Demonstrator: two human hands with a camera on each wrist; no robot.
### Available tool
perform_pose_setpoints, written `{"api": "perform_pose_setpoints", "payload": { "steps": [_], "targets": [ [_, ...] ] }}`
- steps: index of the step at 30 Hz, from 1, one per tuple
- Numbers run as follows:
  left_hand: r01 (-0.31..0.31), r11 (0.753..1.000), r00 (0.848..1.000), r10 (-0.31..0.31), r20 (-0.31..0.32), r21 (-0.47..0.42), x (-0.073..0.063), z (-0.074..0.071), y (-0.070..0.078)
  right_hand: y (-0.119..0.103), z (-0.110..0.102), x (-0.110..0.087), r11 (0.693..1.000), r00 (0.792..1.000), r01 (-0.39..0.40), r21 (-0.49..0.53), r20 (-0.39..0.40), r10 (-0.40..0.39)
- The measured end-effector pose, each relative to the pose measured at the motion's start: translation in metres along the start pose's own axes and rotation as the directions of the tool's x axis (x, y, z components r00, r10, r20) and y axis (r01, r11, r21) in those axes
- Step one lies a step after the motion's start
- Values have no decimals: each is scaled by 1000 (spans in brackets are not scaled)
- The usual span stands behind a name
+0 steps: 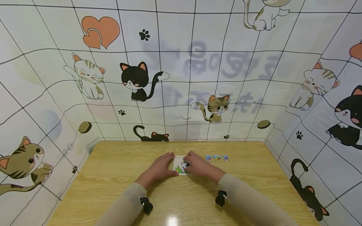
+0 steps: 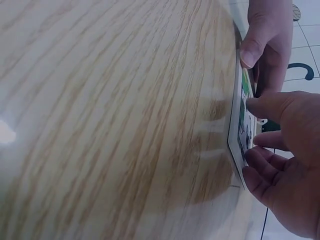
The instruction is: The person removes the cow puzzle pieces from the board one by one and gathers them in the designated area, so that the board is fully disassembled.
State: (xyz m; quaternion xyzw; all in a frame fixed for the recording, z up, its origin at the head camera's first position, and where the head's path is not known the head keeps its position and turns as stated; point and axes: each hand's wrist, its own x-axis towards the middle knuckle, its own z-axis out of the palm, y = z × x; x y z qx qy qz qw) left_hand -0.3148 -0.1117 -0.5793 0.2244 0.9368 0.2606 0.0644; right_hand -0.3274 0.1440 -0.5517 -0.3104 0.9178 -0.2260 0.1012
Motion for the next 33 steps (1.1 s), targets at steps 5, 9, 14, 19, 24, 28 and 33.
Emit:
{"api": "perform_pose_setpoints", "payload": {
  "steps": [5, 9, 14, 19, 24, 28, 33],
  "targets": [
    [-1, 1000, 1000, 1, 0, -7, 0, -2, 0, 0, 0, 4, 1000, 1000, -7, 5, 15, 7],
    [-2, 1000, 1000, 2, 1, -6, 0, -1, -1, 0, -1, 4, 999, 1000, -25, 44, 19, 24],
    [6, 1000, 1000, -6, 4, 0, 0, 0, -1, -1, -3, 5, 995, 998, -57, 80, 25, 55],
    [8, 1000, 1000, -8, 3, -8, 1, 0, -1, -1, -3, 6, 991, 998, -57, 121, 16, 56],
    [10, 1000, 1000, -10, 3, -7, 1, 1, -1, 1, -2, 6, 990, 1000, -27, 140, 3, 27],
    [9, 1000, 1000, -9, 3, -8, 1, 1, -2, 4, 0, 4, 985, 1000, -18, 174, -4, 19],
    [4, 1000, 1000, -4, -2, -6, 1, 1, -2, 5, -2, 1, 975, 1000, -14, 220, -19, 18]
  ]
}}
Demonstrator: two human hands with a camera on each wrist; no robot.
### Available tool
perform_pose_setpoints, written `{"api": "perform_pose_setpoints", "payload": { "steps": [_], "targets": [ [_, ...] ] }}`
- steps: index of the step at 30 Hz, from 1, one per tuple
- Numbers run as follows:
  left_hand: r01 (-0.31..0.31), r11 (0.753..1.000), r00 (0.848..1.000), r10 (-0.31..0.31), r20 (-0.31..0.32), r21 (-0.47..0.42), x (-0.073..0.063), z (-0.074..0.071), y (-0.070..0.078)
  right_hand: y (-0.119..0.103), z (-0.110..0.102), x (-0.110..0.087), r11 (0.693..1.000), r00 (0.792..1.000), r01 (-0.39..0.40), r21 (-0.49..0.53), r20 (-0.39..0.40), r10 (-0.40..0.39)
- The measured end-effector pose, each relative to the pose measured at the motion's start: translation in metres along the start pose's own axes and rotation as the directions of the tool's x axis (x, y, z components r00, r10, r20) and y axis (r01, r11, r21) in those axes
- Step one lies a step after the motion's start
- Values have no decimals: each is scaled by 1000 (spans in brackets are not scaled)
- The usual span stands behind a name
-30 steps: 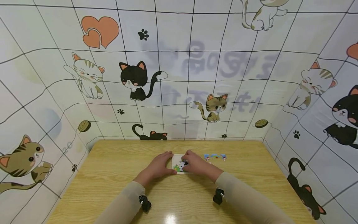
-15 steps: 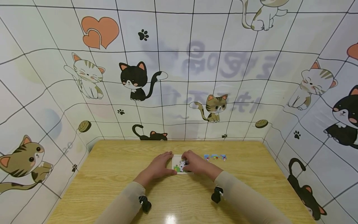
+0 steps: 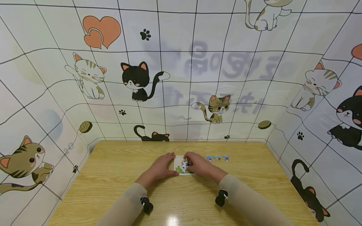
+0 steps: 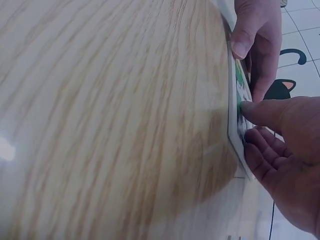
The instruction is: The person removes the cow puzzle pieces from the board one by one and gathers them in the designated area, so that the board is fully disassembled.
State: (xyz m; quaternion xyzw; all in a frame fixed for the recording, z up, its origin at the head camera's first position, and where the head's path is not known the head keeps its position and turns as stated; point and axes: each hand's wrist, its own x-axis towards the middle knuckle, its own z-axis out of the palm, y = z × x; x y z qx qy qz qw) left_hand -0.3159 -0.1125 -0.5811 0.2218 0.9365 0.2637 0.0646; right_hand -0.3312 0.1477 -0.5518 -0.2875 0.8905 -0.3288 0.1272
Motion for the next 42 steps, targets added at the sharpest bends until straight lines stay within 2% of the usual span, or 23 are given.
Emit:
{"api": "perform_pose_setpoints", "payload": {
  "steps": [6, 16, 21, 31, 42],
  "targets": [
    [0, 1000, 1000, 0, -3, 6, 1, 0, -2, 3, -1, -1, 999, 999, 26, -21, -30, -26],
    [3, 1000, 1000, -3, 1, 8, 2, 0, 0, 6, 2, 0, 977, 996, 67, -204, -39, -77],
    [-1, 1000, 1000, 1, 0, 14, 3, 0, 0, 6, 3, 1, 966, 994, 80, -247, -48, -95],
    [-1, 1000, 1000, 1, 7, 15, 3, 0, 0, 5, 2, -3, 978, 992, 70, -196, -89, -89],
    [2, 1000, 1000, -2, 3, 15, 4, 4, -5, 4, -1, -9, 986, 992, 77, -147, -92, -92]
  ]
}}
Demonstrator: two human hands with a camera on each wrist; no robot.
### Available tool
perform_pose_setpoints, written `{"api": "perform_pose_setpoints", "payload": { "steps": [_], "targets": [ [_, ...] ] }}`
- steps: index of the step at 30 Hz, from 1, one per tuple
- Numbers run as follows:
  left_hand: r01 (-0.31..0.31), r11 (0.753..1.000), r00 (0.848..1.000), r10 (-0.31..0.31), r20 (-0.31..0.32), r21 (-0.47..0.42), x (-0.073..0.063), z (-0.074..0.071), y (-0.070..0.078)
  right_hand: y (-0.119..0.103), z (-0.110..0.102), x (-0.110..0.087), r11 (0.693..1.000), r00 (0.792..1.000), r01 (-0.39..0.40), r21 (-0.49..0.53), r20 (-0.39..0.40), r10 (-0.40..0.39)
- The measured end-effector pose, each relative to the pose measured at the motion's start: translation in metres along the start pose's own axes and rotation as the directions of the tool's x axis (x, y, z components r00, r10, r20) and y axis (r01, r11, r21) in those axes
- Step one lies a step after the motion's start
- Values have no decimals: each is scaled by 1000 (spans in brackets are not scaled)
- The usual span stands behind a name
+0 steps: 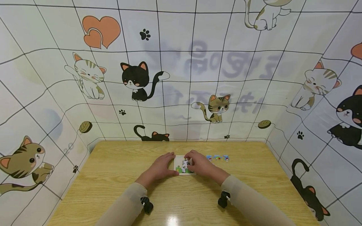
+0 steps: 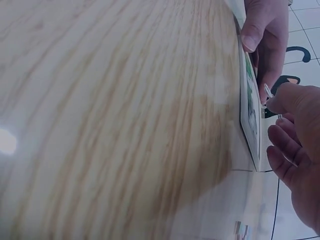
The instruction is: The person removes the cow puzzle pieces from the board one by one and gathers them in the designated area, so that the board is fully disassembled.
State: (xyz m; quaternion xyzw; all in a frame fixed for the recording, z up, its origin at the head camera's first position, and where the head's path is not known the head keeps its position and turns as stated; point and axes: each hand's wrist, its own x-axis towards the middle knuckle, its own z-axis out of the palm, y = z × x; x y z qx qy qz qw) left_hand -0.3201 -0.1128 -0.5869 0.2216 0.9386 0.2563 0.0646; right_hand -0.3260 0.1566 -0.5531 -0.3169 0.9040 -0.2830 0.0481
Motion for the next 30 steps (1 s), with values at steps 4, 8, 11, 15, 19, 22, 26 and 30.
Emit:
{"api": "perform_pose_setpoints", "payload": {
  "steps": [4, 8, 11, 15, 19, 22, 26, 30],
  "targets": [
    [2, 1000, 1000, -2, 0, -3, 1, 1, 0, -1, -5, -5, 999, 1000, -3, 37, -4, 4],
    [5, 1000, 1000, -5, 0, 2, 1, 1, 0, 0, -10, -10, 998, 1000, -19, 65, -7, 20],
    [5, 1000, 1000, -5, 2, 3, 1, 1, 1, 2, -13, -14, 998, 1000, -24, 65, -17, 25],
    [7, 1000, 1000, -7, 4, -2, -1, 0, 3, 6, -18, -20, 998, 999, -16, 57, -36, 18],
    [3, 1000, 1000, -3, 5, -5, -2, -1, 3, 14, -22, -26, 997, 999, 6, 72, -49, -2],
    [-3, 1000, 1000, 3, 5, -7, -2, -1, 3, 19, -25, -31, 995, 998, 21, 94, -60, -16],
    [-2, 1000, 1000, 2, 5, -12, -3, 0, 2, 24, -30, -38, 993, 998, 4, 114, -69, 3],
    [-2, 1000, 1000, 2, 5, -12, -3, -1, 3, 26, -35, -45, 993, 996, -11, 121, -90, 22]
  ]
}}
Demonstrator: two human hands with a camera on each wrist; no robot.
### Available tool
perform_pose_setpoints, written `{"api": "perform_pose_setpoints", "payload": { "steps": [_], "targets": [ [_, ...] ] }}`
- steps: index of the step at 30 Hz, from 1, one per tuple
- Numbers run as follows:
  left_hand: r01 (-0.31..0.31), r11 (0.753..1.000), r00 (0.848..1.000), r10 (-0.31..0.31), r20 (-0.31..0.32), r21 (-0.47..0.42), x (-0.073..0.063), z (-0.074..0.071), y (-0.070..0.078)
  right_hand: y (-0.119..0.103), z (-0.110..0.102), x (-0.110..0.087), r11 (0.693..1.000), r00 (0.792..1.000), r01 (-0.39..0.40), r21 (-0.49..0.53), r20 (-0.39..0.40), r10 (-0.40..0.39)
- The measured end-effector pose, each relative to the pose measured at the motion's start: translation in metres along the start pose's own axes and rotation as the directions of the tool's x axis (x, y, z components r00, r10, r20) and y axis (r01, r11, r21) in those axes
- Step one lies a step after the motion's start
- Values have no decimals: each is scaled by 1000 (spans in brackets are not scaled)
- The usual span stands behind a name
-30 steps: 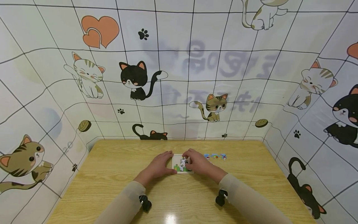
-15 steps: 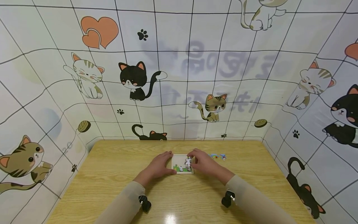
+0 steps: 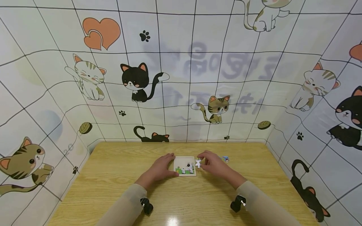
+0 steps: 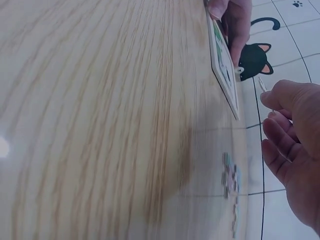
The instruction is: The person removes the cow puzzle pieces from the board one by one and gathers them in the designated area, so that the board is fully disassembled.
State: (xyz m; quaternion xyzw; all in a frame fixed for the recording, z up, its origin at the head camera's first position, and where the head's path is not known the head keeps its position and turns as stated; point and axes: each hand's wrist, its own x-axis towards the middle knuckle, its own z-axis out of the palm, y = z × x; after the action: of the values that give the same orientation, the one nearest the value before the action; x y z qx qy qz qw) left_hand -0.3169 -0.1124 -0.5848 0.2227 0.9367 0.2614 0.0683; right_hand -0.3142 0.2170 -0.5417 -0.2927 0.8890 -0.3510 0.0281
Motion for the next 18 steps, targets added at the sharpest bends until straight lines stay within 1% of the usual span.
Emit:
{"api": "perform_pose_setpoints", "payload": {
  "steps": [6, 10, 15, 18],
  "targets": [
    [-2, 1000, 1000, 2, -5, 4, 0, 1, 0, 8, -7, -9, 1000, 1000, -4, 12, -28, 4],
    [-5, 1000, 1000, 5, -6, 4, 0, 1, 0, 12, -10, -15, 999, 999, -31, 18, -27, 31],
    [10, 1000, 1000, -10, -5, 7, 0, 1, 1, 18, -16, -22, 999, 999, -35, 34, -40, 36],
    [17, 1000, 1000, -17, -1, 17, 0, 1, 2, 22, -19, -27, 998, 997, -48, 28, -54, 49]
  ]
}}
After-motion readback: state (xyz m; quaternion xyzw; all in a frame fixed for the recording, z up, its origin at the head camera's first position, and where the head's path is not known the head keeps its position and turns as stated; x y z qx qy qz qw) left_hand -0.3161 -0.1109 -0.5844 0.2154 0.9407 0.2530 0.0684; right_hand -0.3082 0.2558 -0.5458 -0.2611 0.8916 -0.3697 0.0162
